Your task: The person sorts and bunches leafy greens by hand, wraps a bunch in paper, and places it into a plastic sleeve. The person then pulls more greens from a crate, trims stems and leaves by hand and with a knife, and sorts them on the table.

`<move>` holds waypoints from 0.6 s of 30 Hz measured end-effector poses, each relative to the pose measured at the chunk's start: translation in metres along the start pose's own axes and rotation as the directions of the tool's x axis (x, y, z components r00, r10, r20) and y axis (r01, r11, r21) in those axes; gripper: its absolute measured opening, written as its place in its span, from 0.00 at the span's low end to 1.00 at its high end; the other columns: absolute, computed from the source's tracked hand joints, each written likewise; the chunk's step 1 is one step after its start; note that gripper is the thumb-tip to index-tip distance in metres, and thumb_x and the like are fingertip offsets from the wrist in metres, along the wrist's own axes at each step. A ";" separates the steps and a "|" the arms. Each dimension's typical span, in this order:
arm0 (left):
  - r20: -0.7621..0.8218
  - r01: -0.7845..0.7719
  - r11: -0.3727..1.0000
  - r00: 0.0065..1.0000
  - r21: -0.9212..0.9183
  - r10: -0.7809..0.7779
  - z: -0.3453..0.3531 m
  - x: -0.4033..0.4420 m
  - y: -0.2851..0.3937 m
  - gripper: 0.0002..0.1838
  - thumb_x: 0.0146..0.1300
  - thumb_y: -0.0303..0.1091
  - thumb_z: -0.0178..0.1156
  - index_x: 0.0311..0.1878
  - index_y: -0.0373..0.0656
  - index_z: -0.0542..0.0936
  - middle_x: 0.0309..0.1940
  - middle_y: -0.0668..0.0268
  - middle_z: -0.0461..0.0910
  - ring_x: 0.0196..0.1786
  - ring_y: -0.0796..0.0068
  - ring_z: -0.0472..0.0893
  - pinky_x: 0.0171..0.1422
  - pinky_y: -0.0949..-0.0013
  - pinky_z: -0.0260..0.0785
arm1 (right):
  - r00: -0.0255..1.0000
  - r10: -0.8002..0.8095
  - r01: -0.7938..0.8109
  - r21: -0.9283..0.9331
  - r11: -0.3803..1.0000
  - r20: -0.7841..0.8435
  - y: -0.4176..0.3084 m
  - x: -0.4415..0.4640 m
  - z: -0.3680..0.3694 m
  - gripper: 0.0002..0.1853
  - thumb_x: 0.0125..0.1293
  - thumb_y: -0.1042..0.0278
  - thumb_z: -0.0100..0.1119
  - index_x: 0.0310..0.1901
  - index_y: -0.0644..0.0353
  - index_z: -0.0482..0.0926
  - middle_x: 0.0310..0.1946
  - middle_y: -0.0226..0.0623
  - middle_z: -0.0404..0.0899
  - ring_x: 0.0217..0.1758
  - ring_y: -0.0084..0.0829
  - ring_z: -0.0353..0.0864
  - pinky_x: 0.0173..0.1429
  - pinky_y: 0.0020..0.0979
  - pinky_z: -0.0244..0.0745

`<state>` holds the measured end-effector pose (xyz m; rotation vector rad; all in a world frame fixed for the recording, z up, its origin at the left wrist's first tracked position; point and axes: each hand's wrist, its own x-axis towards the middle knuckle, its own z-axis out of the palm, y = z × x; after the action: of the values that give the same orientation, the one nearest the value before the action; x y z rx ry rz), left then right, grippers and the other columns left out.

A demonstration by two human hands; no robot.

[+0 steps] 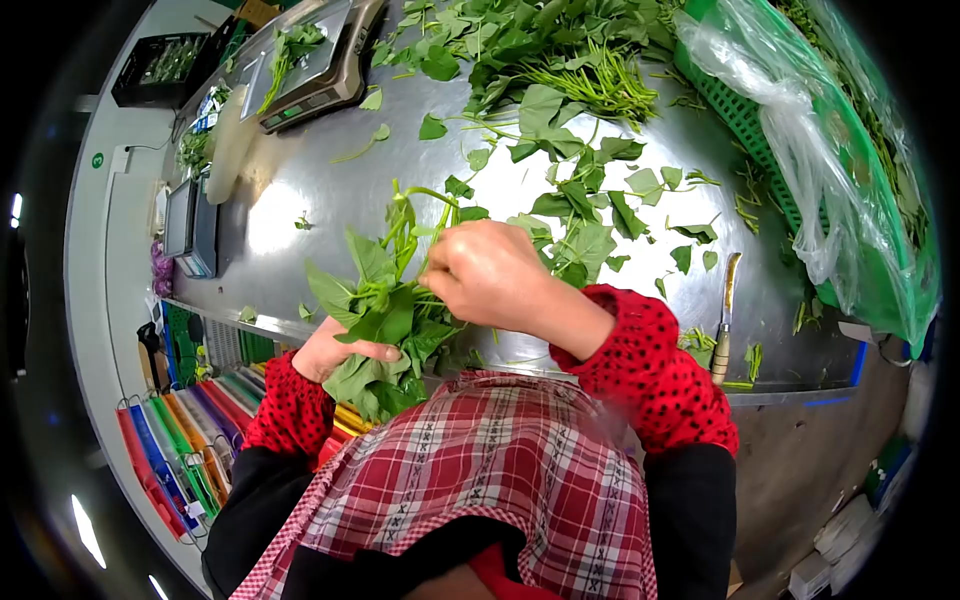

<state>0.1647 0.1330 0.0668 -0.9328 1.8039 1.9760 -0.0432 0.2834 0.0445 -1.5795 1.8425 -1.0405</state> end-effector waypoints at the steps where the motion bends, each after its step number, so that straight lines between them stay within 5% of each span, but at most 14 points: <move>1: -0.002 0.000 1.000 1.000 0.003 0.000 -0.002 0.000 -0.003 0.41 0.41 0.24 0.75 0.63 0.39 0.72 0.57 0.66 0.77 0.60 0.71 0.73 0.67 0.66 0.63 | 0.999 0.008 -0.002 0.114 0.993 -0.053 0.004 0.001 0.006 0.11 0.58 0.63 0.65 0.37 0.62 0.84 0.31 0.41 0.82 0.33 0.38 0.82 0.41 0.35 0.76; 2: -0.015 0.001 1.000 1.000 -0.015 -0.001 -0.003 0.000 -0.006 0.40 0.41 0.24 0.75 0.63 0.39 0.72 0.57 0.66 0.76 0.60 0.71 0.73 0.66 0.66 0.63 | 0.999 0.006 0.000 0.117 0.993 -0.048 0.007 0.000 0.007 0.11 0.58 0.63 0.65 0.37 0.62 0.84 0.31 0.41 0.82 0.33 0.38 0.82 0.41 0.35 0.76; 3: -0.030 0.003 0.999 1.000 -0.038 -0.004 -0.003 -0.002 -0.009 0.40 0.41 0.23 0.75 0.63 0.39 0.72 0.57 0.66 0.76 0.60 0.71 0.73 0.66 0.66 0.64 | 0.960 0.120 -0.073 0.190 0.979 -0.252 0.011 -0.001 0.005 0.09 0.59 0.65 0.64 0.36 0.63 0.83 0.28 0.39 0.81 0.31 0.34 0.81 0.39 0.33 0.76; 5: -0.042 0.045 0.997 0.998 -0.068 -0.048 -0.003 -0.008 -0.005 0.41 0.41 0.24 0.76 0.63 0.39 0.72 0.57 0.66 0.75 0.60 0.71 0.73 0.65 0.65 0.64 | 0.780 0.401 -0.183 0.438 0.880 -0.481 0.039 -0.001 -0.012 0.07 0.64 0.69 0.60 0.36 0.65 0.81 0.25 0.35 0.81 0.31 0.23 0.78 0.38 0.26 0.74; 6: -0.062 0.067 0.996 0.996 -0.065 -0.071 -0.006 -0.010 -0.007 0.41 0.41 0.24 0.76 0.64 0.39 0.72 0.58 0.65 0.75 0.60 0.71 0.72 0.65 0.66 0.65 | 0.763 0.424 -0.300 0.313 0.901 -0.488 0.049 -0.005 -0.042 0.10 0.65 0.68 0.60 0.41 0.67 0.80 0.29 0.35 0.83 0.33 0.23 0.80 0.40 0.25 0.74; 7: -0.083 0.090 0.994 0.992 -0.065 -0.095 -0.007 -0.012 -0.008 0.42 0.41 0.25 0.76 0.64 0.39 0.71 0.58 0.65 0.75 0.61 0.71 0.72 0.65 0.66 0.65 | 0.766 0.272 -0.206 0.179 0.962 -0.583 0.061 -0.012 -0.049 0.15 0.64 0.68 0.62 0.49 0.68 0.78 0.31 0.37 0.83 0.35 0.24 0.81 0.41 0.25 0.75; 9: -0.097 0.117 0.987 0.987 -0.114 -0.129 -0.006 -0.014 -0.008 0.42 0.41 0.25 0.76 0.64 0.40 0.71 0.57 0.65 0.75 0.60 0.71 0.72 0.64 0.66 0.65 | 0.884 0.308 -0.284 0.120 0.951 -0.351 0.056 -0.032 -0.038 0.20 0.64 0.69 0.62 0.55 0.68 0.76 0.31 0.38 0.83 0.35 0.24 0.81 0.41 0.27 0.77; 11: -0.075 0.168 0.977 0.981 -0.135 -0.179 -0.010 -0.008 -0.016 0.40 0.42 0.25 0.75 0.63 0.40 0.72 0.54 0.66 0.76 0.58 0.72 0.73 0.62 0.66 0.66 | 0.961 0.265 -0.276 0.323 0.905 0.079 0.028 -0.038 -0.016 0.23 0.61 0.70 0.66 0.58 0.67 0.74 0.30 0.35 0.83 0.31 0.21 0.81 0.39 0.26 0.77; 12: -0.067 0.171 0.977 0.981 -0.129 -0.180 -0.010 -0.007 -0.015 0.40 0.42 0.25 0.75 0.63 0.40 0.72 0.54 0.66 0.76 0.58 0.72 0.73 0.62 0.66 0.66 | 0.972 0.217 -0.231 0.470 0.852 0.084 0.011 -0.041 0.000 0.21 0.61 0.68 0.67 0.55 0.67 0.77 0.28 0.33 0.81 0.27 0.21 0.80 0.36 0.25 0.77; 13: -0.046 0.172 0.973 0.982 -0.155 -0.181 -0.010 -0.007 -0.014 0.39 0.43 0.24 0.75 0.63 0.40 0.72 0.53 0.67 0.77 0.57 0.72 0.74 0.62 0.67 0.67 | 0.969 0.180 -0.231 0.375 0.898 0.167 0.005 -0.038 0.011 0.14 0.64 0.68 0.65 0.46 0.68 0.81 0.25 0.32 0.79 0.25 0.21 0.79 0.33 0.24 0.76; 18: -0.053 0.173 0.980 0.982 -0.094 -0.179 -0.015 -0.016 -0.013 0.36 0.45 0.22 0.73 0.61 0.39 0.73 0.50 0.68 0.78 0.53 0.74 0.75 0.59 0.68 0.68 | 0.901 0.415 -0.225 0.686 0.692 -0.123 0.032 -0.035 0.003 0.10 0.67 0.66 0.60 0.37 0.66 0.83 0.21 0.26 0.77 0.23 0.15 0.71 0.28 0.24 0.68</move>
<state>0.1881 0.1239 0.0672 -1.1511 1.6132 1.9498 -0.0524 0.3184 0.0136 -0.6803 1.5565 -1.5640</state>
